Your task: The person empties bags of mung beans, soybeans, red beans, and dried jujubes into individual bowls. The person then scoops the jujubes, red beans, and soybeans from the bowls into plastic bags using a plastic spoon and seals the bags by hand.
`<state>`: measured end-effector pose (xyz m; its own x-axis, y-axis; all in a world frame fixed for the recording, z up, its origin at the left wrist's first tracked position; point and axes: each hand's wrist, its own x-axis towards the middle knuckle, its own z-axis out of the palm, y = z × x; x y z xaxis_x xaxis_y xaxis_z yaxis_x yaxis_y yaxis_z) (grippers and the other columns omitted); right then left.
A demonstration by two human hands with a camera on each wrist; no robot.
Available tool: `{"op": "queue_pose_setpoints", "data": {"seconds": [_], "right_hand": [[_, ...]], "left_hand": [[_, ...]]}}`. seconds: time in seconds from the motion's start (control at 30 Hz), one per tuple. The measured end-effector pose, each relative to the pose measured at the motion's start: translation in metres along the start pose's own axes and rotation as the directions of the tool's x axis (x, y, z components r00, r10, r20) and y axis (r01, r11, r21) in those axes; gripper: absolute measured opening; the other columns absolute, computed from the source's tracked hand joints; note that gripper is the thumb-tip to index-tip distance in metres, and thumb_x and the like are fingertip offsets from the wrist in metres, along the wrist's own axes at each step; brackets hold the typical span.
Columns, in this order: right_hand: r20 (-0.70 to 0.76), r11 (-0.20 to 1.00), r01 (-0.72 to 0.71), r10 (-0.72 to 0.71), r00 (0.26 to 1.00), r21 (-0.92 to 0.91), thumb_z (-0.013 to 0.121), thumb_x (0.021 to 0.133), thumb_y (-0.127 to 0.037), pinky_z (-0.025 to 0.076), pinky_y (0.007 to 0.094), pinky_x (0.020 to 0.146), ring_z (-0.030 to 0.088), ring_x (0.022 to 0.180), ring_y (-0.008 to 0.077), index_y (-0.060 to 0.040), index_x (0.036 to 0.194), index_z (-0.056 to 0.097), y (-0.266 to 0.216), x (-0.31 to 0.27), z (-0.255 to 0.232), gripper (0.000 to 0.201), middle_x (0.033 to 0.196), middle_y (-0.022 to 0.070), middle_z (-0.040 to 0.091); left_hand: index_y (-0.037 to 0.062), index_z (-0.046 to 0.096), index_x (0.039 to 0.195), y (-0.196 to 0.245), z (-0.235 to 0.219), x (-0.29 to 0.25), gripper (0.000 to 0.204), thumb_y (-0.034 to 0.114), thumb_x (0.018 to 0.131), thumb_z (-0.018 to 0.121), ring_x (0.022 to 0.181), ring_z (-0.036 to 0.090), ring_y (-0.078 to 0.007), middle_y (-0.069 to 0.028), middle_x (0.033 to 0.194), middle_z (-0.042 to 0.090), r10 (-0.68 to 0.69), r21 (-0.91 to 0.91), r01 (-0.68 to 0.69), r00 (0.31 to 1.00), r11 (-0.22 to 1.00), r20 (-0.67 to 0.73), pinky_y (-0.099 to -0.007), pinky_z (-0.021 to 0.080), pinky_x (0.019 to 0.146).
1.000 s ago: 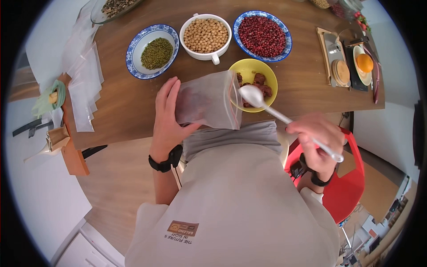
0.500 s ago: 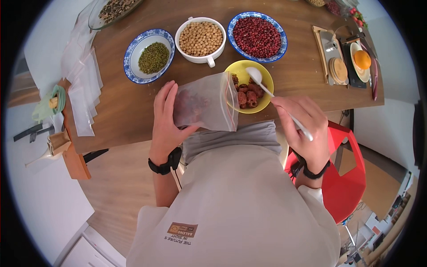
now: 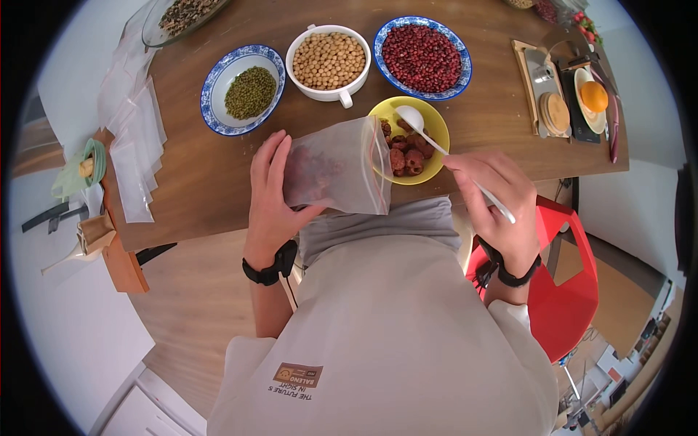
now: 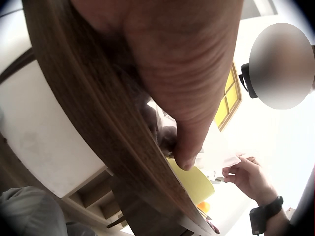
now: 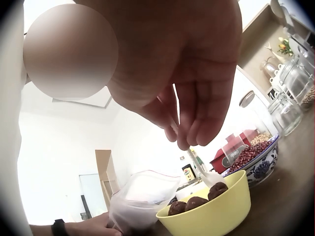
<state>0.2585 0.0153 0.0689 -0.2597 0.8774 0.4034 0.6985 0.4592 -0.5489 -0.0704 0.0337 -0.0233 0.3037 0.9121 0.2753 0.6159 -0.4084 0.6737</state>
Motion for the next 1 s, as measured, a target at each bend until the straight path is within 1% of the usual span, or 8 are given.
{"op": "queue_pose_setpoints", "data": {"seconds": [0.07, 0.13, 0.27, 0.37, 0.57, 0.77, 0.83, 1.0], "right_hand": [[-0.028, 0.998, -0.004, 0.006, 1.000, 0.060, 0.075, 0.079, 0.005, 0.056, 0.0374, 0.067, 0.069, 0.080, 0.0268, -0.0044, 0.104, 0.075, 0.001, 0.000, -0.002, 0.027, 0.090, 0.0086, 0.072], [-0.021, 0.998, 0.021, -0.022, 1.000, -0.059, 0.075, 0.080, 0.006, 0.056, 0.0375, 0.067, 0.070, 0.081, 0.0276, -0.0039, 0.105, 0.075, -0.002, 0.000, -0.009, 0.027, 0.091, 0.0090, 0.073], [0.044, 0.992, -0.003, 0.009, 0.999, -0.128, 0.074, 0.080, 0.006, 0.056, 0.0375, 0.067, 0.070, 0.081, 0.0285, -0.0038, 0.104, 0.075, -0.005, -0.001, -0.014, 0.026, 0.091, 0.0093, 0.073], [0.045, 0.997, 0.010, -0.007, 0.999, -0.074, 0.075, 0.081, 0.005, 0.056, 0.0382, 0.067, 0.070, 0.081, 0.0295, -0.0038, 0.104, 0.076, 0.004, 0.001, -0.001, 0.025, 0.092, 0.0105, 0.073], [0.025, 0.972, -0.156, 0.154, 0.988, 0.173, 0.073, 0.091, 0.001, 0.056, 0.0348, 0.072, 0.071, 0.081, 0.0275, -0.0029, 0.109, 0.077, 0.018, 0.001, 0.010, 0.020, 0.093, 0.0136, 0.076], [0.094, 0.836, -0.348, 0.342, 0.935, 0.424, 0.068, 0.099, -0.005, 0.056, 0.0304, 0.078, 0.072, 0.085, 0.0193, -0.0009, 0.113, 0.077, 0.033, -0.004, 0.017, 0.017, 0.096, 0.0110, 0.078], [0.149, 0.675, -0.439, 0.444, 0.884, 0.593, 0.064, 0.104, -0.010, 0.055, 0.0285, 0.077, 0.071, 0.087, 0.0155, 0.0021, 0.114, 0.076, 0.036, -0.007, 0.019, 0.020, 0.096, 0.0092, 0.078], [0.131, 0.548, -0.484, 0.560, 0.818, 0.682, 0.060, 0.107, -0.014, 0.052, 0.0249, 0.073, 0.069, 0.087, 0.0108, 0.0038, 0.116, 0.074, 0.047, -0.010, 0.020, 0.024, 0.096, 0.0082, 0.077]], "left_hand": [[0.0050, 0.041, 0.154, 0.000, 0.000, 0.000, 0.108, 0.022, 0.062, 0.094, 0.141, 0.043, -0.0404, -0.0174, 0.156, 0.042, 0.003, 0.000, -0.003, 1.000, 1.000, -0.001, -0.0497, 0.041, 0.115], [0.0050, 0.041, 0.154, 0.000, 0.000, 0.000, 0.109, 0.022, 0.062, 0.094, 0.141, 0.043, -0.0404, -0.0173, 0.156, 0.042, -0.010, -0.010, 0.010, 1.000, 1.000, 0.006, -0.0497, 0.041, 0.115], [0.0053, 0.041, 0.155, -0.001, 0.001, 0.001, 0.109, 0.023, 0.062, 0.095, 0.141, 0.042, -0.0404, -0.0172, 0.156, 0.042, 0.004, -0.004, -0.004, 1.000, 1.000, 0.008, -0.0498, 0.041, 0.115], [0.0056, 0.041, 0.155, -0.001, 0.001, 0.001, 0.109, 0.024, 0.062, 0.095, 0.142, 0.042, -0.0404, -0.0172, 0.157, 0.041, 0.003, 0.010, -0.003, 1.000, 1.000, 0.013, -0.0499, 0.040, 0.116], [0.0059, 0.041, 0.155, 0.000, 0.001, 0.000, 0.109, 0.025, 0.062, 0.095, 0.142, 0.041, -0.0406, -0.0173, 0.157, 0.041, -0.004, -0.011, 0.004, 1.000, 1.000, 0.014, -0.0500, 0.039, 0.116], [0.0064, 0.041, 0.155, -0.002, 0.003, 0.000, 0.109, 0.026, 0.062, 0.095, 0.143, 0.040, -0.0405, -0.0179, 0.157, 0.040, -0.005, -0.006, 0.005, 1.000, 1.000, 0.010, -0.0502, 0.039, 0.117], [0.0065, 0.041, 0.155, -0.002, 0.003, -0.001, 0.110, 0.025, 0.062, 0.095, 0.143, 0.040, -0.0404, -0.0181, 0.157, 0.040, -0.005, -0.009, 0.005, 1.000, 1.000, 0.014, -0.0504, 0.039, 0.117], [0.0058, 0.038, 0.157, -0.005, 0.002, -0.002, 0.112, 0.024, 0.063, 0.094, 0.145, 0.040, -0.0392, -0.0183, 0.159, 0.039, 0.000, 0.015, -0.001, 1.000, 1.000, 0.030, -0.0492, 0.039, 0.117]]}}
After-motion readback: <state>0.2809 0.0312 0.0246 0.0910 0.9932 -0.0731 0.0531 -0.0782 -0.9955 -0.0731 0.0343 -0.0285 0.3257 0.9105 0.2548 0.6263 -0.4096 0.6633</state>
